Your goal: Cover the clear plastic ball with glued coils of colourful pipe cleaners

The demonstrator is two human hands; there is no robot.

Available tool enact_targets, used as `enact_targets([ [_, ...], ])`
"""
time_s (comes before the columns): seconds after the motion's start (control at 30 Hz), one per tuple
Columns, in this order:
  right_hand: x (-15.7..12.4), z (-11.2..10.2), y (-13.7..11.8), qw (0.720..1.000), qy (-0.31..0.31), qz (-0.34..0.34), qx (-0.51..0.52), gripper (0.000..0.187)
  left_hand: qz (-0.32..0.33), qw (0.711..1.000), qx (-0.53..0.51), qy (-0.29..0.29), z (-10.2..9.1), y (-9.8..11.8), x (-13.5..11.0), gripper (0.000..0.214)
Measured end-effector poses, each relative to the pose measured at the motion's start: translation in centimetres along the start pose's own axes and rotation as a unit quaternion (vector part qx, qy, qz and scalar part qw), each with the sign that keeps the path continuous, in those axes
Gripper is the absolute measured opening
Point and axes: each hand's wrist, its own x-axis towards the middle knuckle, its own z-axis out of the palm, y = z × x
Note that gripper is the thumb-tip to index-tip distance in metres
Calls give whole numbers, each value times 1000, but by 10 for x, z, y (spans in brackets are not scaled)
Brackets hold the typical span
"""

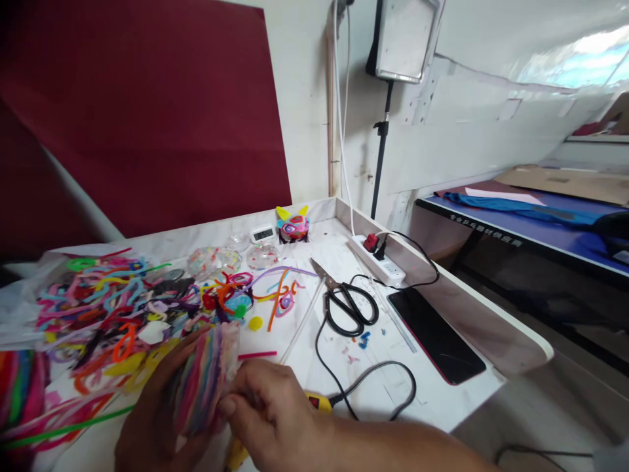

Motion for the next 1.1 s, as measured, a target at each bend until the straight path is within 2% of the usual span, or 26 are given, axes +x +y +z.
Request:
enact_targets([
  [0.17, -1, 0, 0, 1000, -5, 7, -2, 31, 0, 1000, -12, 22, 2, 1, 2, 78],
  [0.37, -3, 0, 3, 1000, -6, 11, 12, 34, -21, 998, -47, 22, 5, 2, 1, 77],
  [0.53, -7, -1, 9, 997, -13, 52, 45, 33, -41, 994, -105, 3, 5, 6, 0, 76],
  [0.77, -8, 0, 13, 990, -8, 102, 98, 31, -86, 988, -131, 2, 7, 10, -1, 74],
  [1.1, -8, -1, 12, 987, -20, 104, 123, 28, -83, 990, -110, 15, 8, 9, -1, 75],
])
